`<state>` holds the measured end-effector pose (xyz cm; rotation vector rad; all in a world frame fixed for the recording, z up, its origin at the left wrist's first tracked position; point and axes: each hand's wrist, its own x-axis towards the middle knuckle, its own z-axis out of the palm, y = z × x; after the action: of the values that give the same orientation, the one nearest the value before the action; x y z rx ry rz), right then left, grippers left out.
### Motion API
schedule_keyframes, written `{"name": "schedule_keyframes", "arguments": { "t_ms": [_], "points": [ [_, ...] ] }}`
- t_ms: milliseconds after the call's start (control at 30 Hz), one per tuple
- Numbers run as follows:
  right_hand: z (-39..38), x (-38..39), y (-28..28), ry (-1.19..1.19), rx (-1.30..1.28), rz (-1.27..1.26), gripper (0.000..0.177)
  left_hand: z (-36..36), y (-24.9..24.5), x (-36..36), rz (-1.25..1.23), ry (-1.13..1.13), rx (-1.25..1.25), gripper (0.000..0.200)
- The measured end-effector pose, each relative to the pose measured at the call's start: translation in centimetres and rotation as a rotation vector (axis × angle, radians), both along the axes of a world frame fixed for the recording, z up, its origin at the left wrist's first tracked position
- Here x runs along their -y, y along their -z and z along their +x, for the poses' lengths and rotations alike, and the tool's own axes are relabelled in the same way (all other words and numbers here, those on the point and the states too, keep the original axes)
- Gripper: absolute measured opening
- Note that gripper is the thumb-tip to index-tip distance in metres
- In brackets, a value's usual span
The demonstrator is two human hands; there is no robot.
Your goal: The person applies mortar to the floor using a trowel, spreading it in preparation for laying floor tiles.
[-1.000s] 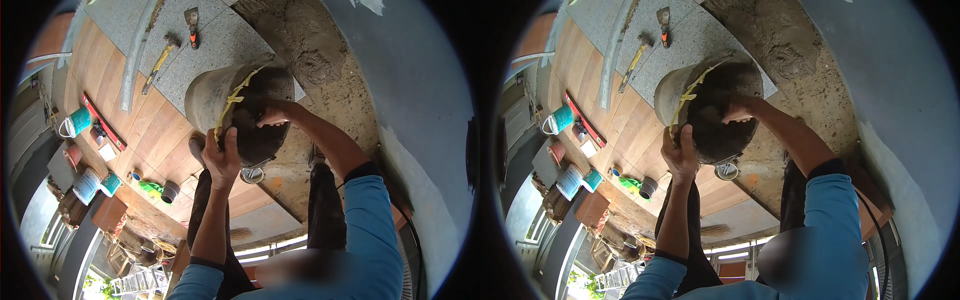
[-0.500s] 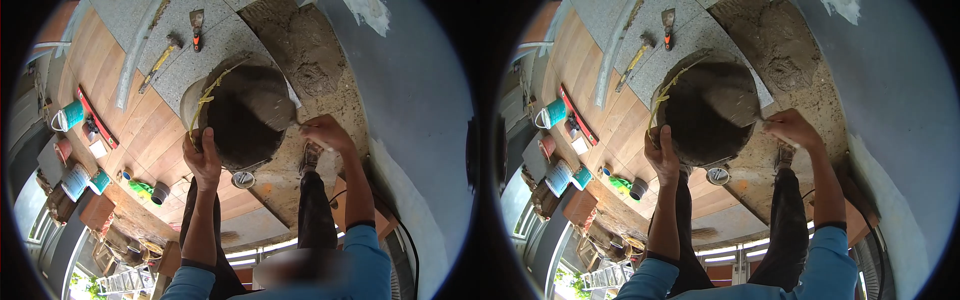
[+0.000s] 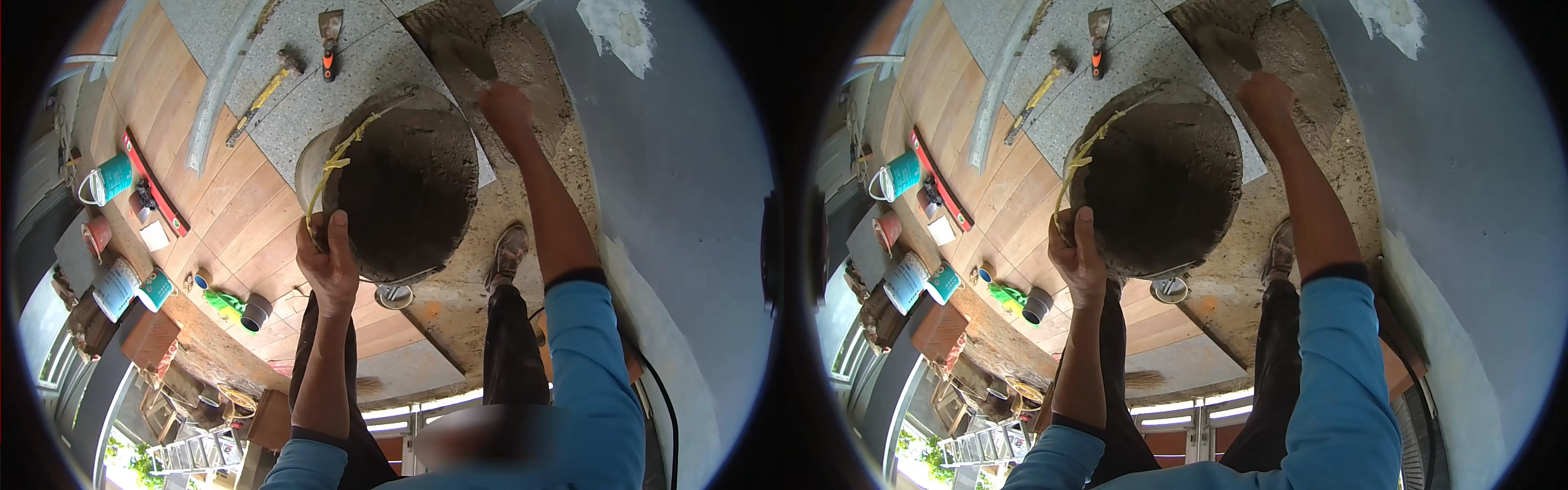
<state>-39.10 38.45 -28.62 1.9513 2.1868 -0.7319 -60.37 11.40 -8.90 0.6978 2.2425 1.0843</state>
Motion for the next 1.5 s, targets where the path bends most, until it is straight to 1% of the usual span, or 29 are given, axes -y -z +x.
{"name": "schedule_keyframes", "arguments": {
  "t_ms": [33,133,233,333,433,500,533,567,600,667,733,800,900,967,1033,1100,1133,1233,1333,1433,1500],
  "points": [
    [-0.5,-0.4,0.3,0.010,0.058,-0.039,0.039,0.0,-0.1,-0.2,0.003,-0.007,0.014,0.027],
    [-0.7,-0.6,-1.3,0.017,0.063,-0.038,0.040,-0.3,-0.2,-0.4,0.042,-0.023,0.027,0.026],
    [0.7,-0.6,-1.0,-0.002,-0.015,-0.053,0.041,-0.4,-0.4,-0.6,0.038,-0.042,0.019,0.027],
    [1.0,-1.1,1.2,-0.024,-0.049,-0.059,0.041,-0.6,-0.1,-0.6,0.045,-0.046,0.000,0.026],
    [1.0,-1.2,3.6,0.045,-0.157,0.008,0.033,-0.9,0.0,-0.6,0.025,-0.076,0.007,0.026],
    [2.5,-0.6,4.0,0.025,-0.079,0.056,0.034,-0.7,0.0,-0.9,0.074,-0.096,0.039,0.026],
    [2.8,0.0,3.1,0.009,-0.040,0.071,0.035,-0.7,0.0,-1.0,0.092,-0.112,0.054,0.026],
    [4.0,1.6,1.8,0.058,-0.121,0.073,0.035,-0.8,0.0,-0.8,0.085,-0.093,0.027,0.027],
    [4.6,3.4,-2.4,0.116,-0.202,0.074,0.034,-1.1,0.3,-1.0,0.078,-0.069,-0.001,0.028],
    [5.0,7.2,-10.8,0.148,-0.197,0.033,0.032,-1.1,0.0,-0.7,0.043,-0.048,-0.007,0.029],
    [6.2,11.0,-16.5,0.239,-0.223,-0.099,0.032,-1.0,-0.3,-1.3,0.025,-0.051,0.020,0.030],
    [6.5,14.5,-19.8,0.142,-0.161,-0.159,0.030,-1.1,-0.2,-1.2,0.022,-0.040,0.037,0.030],
    [3.9,16.9,-18.8,-0.208,-0.004,-0.073,0.025,-0.6,0.2,-0.8,0.050,0.009,0.009,0.028],
    [1.7,15.9,-16.0,-0.342,0.110,-0.130,0.021,-0.3,0.2,-0.7,0.054,0.036,0.023,0.027],
    [0.7,14.7,-13.2,-0.424,0.102,-0.074,0.020,0.4,0.2,-0.2,0.068,0.067,0.018,0.027],
    [0.0,13.4,-13.0,-0.479,0.108,-0.126,0.022,0.8,0.3,0.0,0.069,0.092,0.012,0.026],
    [-0.3,13.3,-13.2,-0.511,0.110,-0.155,0.023,1.1,0.2,0.3,0.056,0.097,0.013,0.026],
    [-1.6,16.8,-13.1,-0.533,0.072,-0.362,0.022,1.1,0.5,0.7,0.056,0.105,0.002,0.026],
    [-2.8,19.9,-13.7,-0.821,-0.027,-0.405,0.019,0.9,0.1,0.4,0.072,0.087,0.006,0.026],
    [-4.3,20.0,-12.1,-0.546,-0.077,-0.172,0.020,0.0,0.2,0.8,0.102,0.052,0.034,0.027],
    [-5.7,19.7,-8.8,-0.486,-0.094,0.035,0.019,-0.7,0.3,0.9,0.087,0.025,0.067,0.027]
  ]
}}
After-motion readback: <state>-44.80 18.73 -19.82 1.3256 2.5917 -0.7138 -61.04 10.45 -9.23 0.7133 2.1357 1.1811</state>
